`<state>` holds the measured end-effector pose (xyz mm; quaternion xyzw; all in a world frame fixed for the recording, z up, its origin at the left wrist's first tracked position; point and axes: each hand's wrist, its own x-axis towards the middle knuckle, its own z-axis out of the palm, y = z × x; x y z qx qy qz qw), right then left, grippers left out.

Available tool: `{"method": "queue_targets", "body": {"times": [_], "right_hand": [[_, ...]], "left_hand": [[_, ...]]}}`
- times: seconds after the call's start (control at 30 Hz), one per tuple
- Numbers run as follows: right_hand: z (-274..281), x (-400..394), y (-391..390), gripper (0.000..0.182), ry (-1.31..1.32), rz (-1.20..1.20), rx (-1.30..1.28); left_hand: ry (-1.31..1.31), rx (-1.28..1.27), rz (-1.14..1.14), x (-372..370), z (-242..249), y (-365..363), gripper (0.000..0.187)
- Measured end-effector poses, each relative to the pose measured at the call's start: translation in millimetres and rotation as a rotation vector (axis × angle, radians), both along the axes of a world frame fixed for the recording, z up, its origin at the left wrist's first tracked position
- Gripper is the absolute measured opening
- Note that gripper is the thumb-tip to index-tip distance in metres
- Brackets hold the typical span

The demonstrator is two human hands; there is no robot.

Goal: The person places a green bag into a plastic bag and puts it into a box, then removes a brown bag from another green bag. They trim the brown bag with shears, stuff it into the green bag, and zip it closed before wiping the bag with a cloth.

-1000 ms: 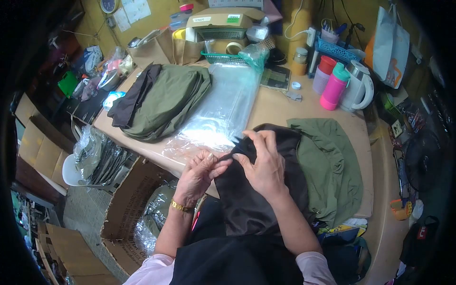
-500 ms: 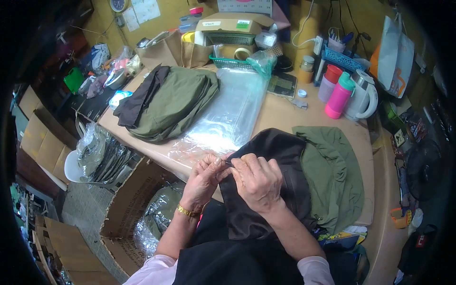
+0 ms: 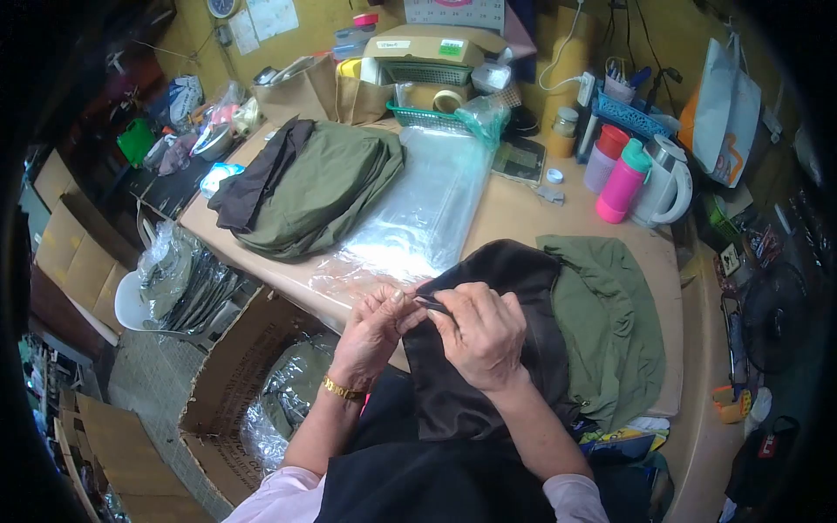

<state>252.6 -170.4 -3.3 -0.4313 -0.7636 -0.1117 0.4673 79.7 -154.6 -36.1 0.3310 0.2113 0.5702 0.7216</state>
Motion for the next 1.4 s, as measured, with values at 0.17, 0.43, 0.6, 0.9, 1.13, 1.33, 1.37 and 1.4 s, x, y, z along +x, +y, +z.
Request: {"method": "queue_targets", "body": {"times": [0.17,0.43,0.6,0.9,1.13,1.33,1.37,1.4], "right_hand": [[-2,-4,5,0.028,-0.094,-0.016,0.152],[1,-5,1,0.028,-0.087,-0.029,0.180],[1,-7,3,0.028,-0.104,-0.031,0.174],[-1,-6,11,0.030,0.007,0.044,0.128],[-22,31,43,0.024,0.613,0.263,-0.620],[-22,22,43,0.030,0.670,0.253,-0.619],[-22,21,43,0.030,0.668,0.256,-0.623],[-22,20,44,0.029,0.658,0.270,-0.610]], "left_hand": [[0.031,0.030,-0.013,1,-6,-4,0.012],[-0.019,-0.041,0.013,-3,2,-4,0.010],[-0.002,-0.040,0.003,-3,-2,-4,0.010],[-0.010,-0.015,-0.013,2,-1,-10,0.012],[0.263,-0.025,0.346,-56,0,3,0.035],[0.760,0.364,0.616,-42,-26,15,0.045],[0.808,0.468,0.622,-24,-29,14,0.047],[0.880,0.496,0.606,-6,-21,12,0.043]]}}
